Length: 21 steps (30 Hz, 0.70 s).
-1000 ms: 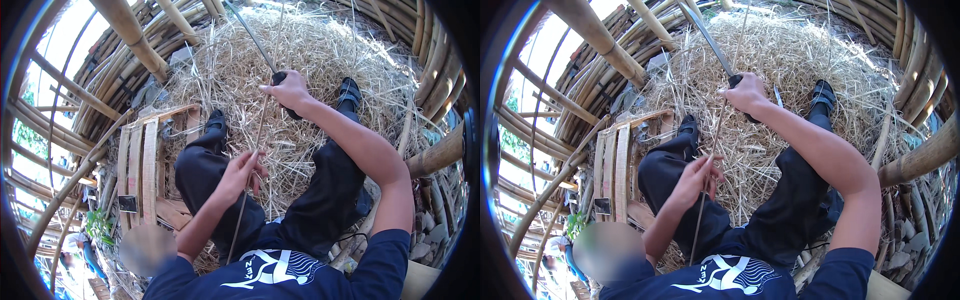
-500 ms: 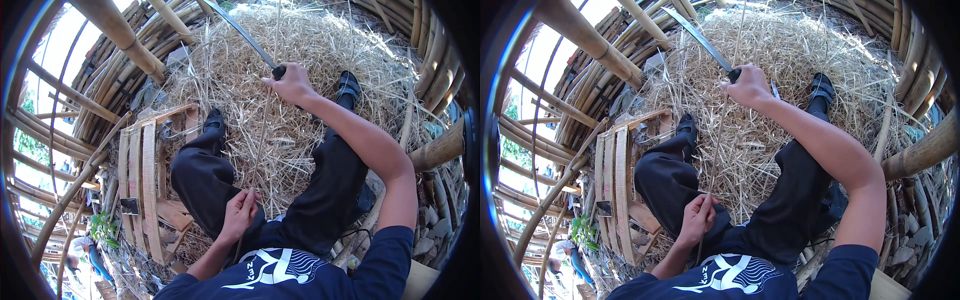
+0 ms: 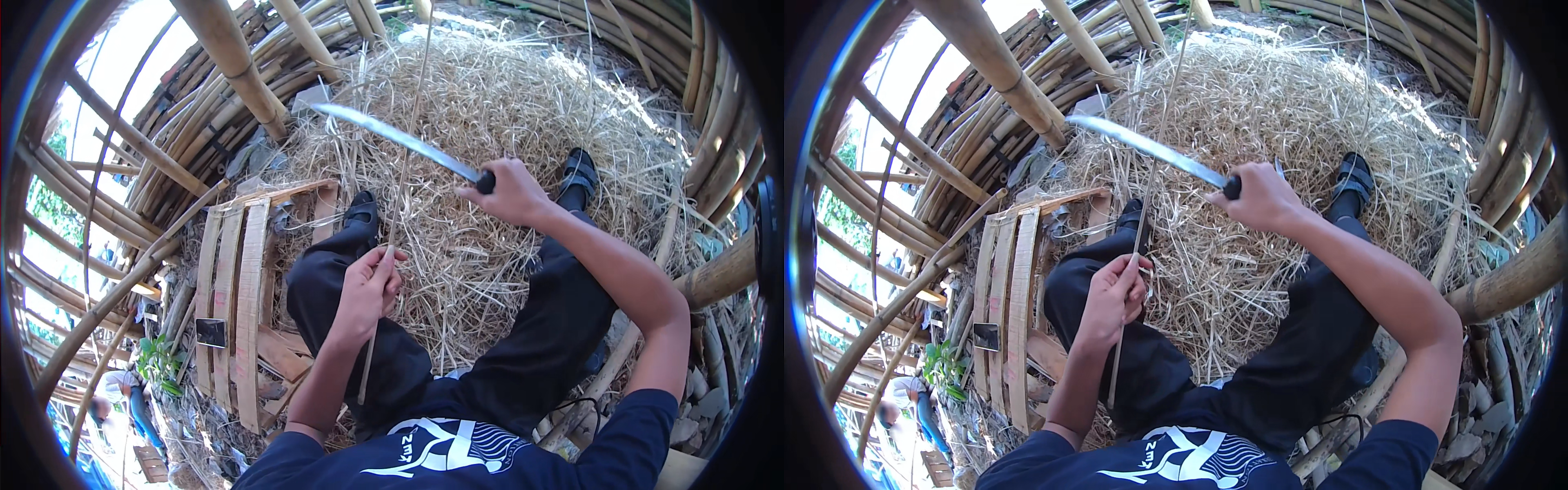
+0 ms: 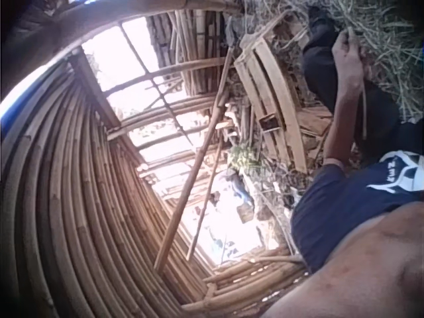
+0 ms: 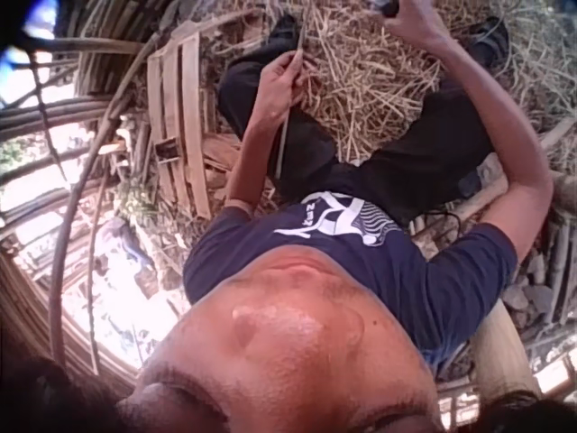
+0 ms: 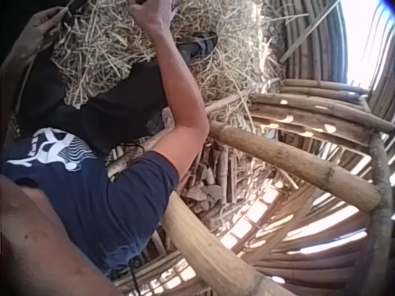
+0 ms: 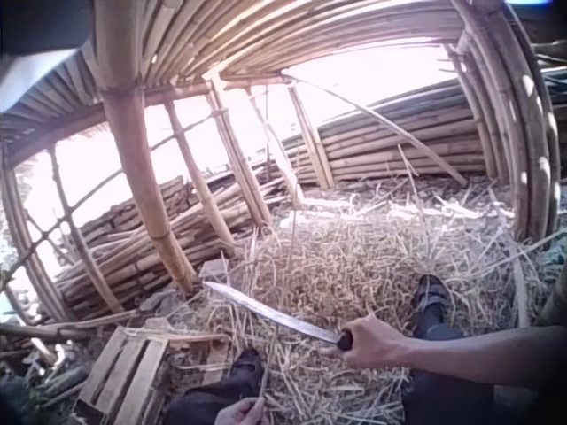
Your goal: The person sits on a pile of wood shavings and uses a large blade to whittle a thin bamboo stick, repeatedly drawing the blade along the length of the wood to shave it down.
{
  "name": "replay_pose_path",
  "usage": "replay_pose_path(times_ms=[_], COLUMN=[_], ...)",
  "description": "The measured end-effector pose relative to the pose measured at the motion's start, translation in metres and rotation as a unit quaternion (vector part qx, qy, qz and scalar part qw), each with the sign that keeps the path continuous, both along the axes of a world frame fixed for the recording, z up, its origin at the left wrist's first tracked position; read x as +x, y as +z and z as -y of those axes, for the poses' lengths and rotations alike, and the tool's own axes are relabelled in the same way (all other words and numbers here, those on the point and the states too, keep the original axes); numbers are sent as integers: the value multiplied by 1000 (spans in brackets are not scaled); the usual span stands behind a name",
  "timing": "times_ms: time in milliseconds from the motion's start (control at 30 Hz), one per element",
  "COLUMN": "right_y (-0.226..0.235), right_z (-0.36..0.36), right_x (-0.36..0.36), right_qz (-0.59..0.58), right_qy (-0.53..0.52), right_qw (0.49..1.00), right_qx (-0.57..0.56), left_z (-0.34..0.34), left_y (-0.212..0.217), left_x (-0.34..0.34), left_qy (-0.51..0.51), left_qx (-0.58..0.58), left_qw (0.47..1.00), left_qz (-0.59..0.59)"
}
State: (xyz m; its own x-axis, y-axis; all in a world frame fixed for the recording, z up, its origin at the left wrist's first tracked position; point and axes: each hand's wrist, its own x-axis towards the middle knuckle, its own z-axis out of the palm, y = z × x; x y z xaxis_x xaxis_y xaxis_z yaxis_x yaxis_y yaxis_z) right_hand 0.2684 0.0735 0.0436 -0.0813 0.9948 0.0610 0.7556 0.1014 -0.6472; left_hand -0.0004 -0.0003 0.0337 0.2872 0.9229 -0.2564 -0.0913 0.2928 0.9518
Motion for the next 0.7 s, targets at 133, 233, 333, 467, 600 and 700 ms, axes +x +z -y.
replay_pose_path(times_ms=[133,233,333,467,600,700], right_y=[4,12,2,0,-1,-7], right_z=[12,23,26,31,27,16], right_x=[-4,-9,-12,-20,-22,-12], right_qz=[50,86,133,153,161,192], right_qy=[52,82,119,144,132,114], right_qw=[997,993,983,976,976,975], right_qx=[14,-19,-35,-58,-59,-14], left_z=[-21,-30,-30,-34,-32,-25], left_y=[-1,-1,-3,-21,-24,-16], left_x=[-4,1,10,4,13,21], left_qy=[1,-3,11,36,54,60], left_qx=[0,-4,17,58,125,64], left_qw=[1000,1000,1000,994,983,995], left_qz=[0,-8,-2,-87,-119,-40])
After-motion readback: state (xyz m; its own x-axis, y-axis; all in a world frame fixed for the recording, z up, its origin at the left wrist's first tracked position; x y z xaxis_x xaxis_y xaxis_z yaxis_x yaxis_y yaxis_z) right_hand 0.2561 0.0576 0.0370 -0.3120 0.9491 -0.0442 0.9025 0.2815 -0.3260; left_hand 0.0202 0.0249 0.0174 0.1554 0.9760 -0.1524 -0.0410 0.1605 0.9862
